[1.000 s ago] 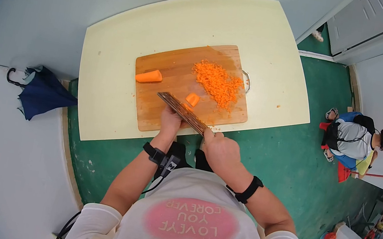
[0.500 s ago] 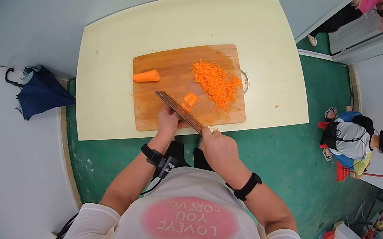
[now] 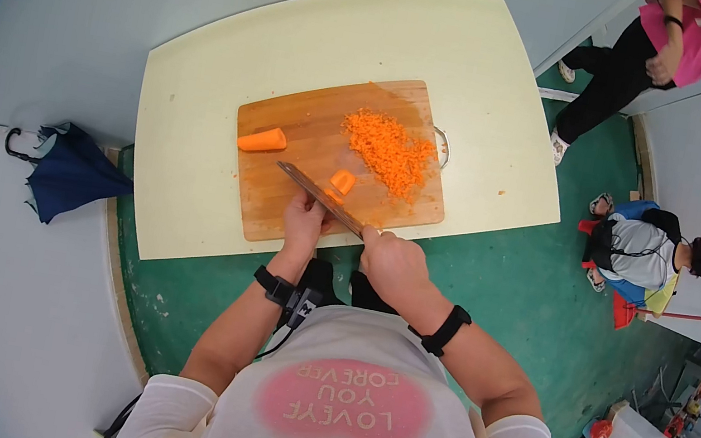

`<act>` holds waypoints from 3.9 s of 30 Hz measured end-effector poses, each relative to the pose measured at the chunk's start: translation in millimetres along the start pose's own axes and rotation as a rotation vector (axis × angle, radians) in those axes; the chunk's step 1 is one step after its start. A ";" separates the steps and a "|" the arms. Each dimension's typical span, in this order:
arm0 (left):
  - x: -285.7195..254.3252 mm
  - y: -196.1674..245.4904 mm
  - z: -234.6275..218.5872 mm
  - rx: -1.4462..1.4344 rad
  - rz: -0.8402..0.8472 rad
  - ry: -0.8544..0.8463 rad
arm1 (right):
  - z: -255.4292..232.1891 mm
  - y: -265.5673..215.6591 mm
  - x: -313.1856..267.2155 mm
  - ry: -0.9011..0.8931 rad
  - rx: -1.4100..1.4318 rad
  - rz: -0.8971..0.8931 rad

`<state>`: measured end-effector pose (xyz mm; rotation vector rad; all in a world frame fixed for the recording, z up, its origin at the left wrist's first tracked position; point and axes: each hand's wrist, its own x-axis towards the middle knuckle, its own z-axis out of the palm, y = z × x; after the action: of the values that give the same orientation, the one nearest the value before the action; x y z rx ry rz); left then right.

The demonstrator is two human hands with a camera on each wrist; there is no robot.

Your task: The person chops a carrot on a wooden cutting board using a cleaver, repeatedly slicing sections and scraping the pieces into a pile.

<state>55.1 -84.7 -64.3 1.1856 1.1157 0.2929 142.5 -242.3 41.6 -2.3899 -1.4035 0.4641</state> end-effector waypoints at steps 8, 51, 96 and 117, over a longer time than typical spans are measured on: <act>-0.4 -5.6 -1.0 -0.012 0.019 -0.011 | 5.3 0.2 2.2 0.024 0.023 -0.008; -7.7 7.4 2.1 0.039 -0.019 -0.008 | 24.4 10.6 43.2 -0.047 0.094 0.099; 2.3 9.7 -0.3 0.060 -0.153 -0.203 | 19.0 -11.6 0.3 0.081 0.095 0.127; 1.4 12.2 -6.8 0.072 -0.169 -0.246 | 22.3 -15.4 12.3 0.081 0.029 0.127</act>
<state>54.5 -74.7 -54.5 1.1478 1.0084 -0.0231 126.5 -221.8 27.0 -2.4550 -1.2083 0.4112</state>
